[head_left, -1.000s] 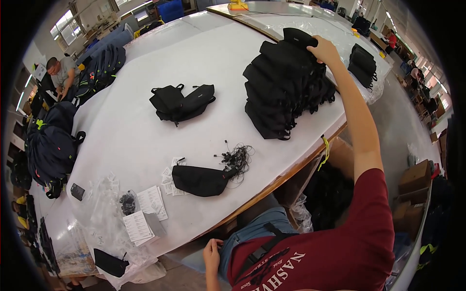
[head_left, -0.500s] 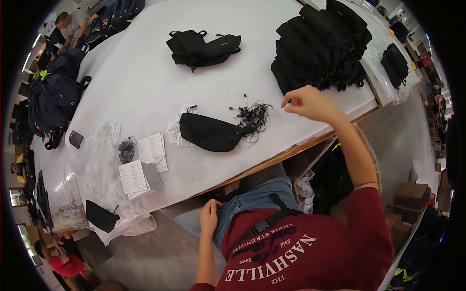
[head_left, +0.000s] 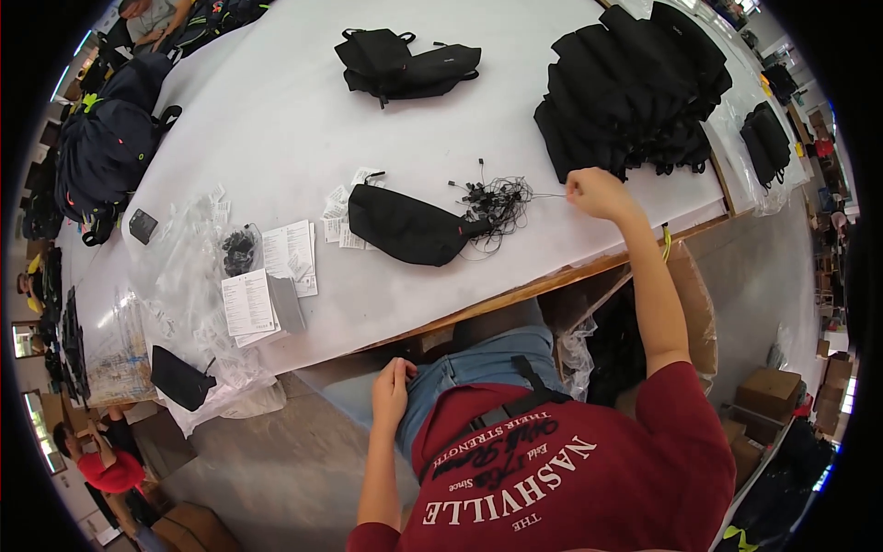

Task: Insert warranty/instruction cards and packets into black fabric pouches.

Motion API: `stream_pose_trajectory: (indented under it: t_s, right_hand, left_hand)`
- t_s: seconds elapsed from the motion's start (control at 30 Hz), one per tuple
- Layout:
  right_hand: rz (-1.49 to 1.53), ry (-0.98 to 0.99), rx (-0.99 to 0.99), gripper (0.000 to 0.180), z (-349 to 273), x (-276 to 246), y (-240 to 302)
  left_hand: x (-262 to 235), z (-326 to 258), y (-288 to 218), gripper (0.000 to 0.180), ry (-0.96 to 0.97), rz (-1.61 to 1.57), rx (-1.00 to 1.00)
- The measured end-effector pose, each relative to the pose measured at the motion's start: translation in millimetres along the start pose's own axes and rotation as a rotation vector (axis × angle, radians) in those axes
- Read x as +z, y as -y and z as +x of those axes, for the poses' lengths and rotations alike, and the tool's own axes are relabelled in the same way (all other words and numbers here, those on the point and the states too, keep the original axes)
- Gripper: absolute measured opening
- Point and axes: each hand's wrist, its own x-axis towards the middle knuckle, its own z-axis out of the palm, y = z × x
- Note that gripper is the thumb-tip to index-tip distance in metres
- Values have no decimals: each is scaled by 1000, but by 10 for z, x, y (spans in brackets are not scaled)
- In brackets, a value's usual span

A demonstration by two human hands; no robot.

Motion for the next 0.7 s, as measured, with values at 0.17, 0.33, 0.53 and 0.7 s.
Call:
stream_pose_trajectory:
  t_s: [0.17, 0.33, 0.53, 0.7]
  right_hand:
    - [-111, 296, 258, 13, -84, -232, -124]
    - [-8, 91, 146, 13, -174, -188, -28]
    - [-1, 110, 136, 14, -113, 76, -7]
    - [20, 17, 103, 14, -221, 127, -63]
  left_hand:
    - [-15, 16, 13, 39, 5, 26, -3]
    - [-16, 26, -18, 39, 17, 26, -19]
    - [-13, 14, -30, 39, 10, 25, -22]
    - [-1, 13, -109, 36, 9, 20, -25]
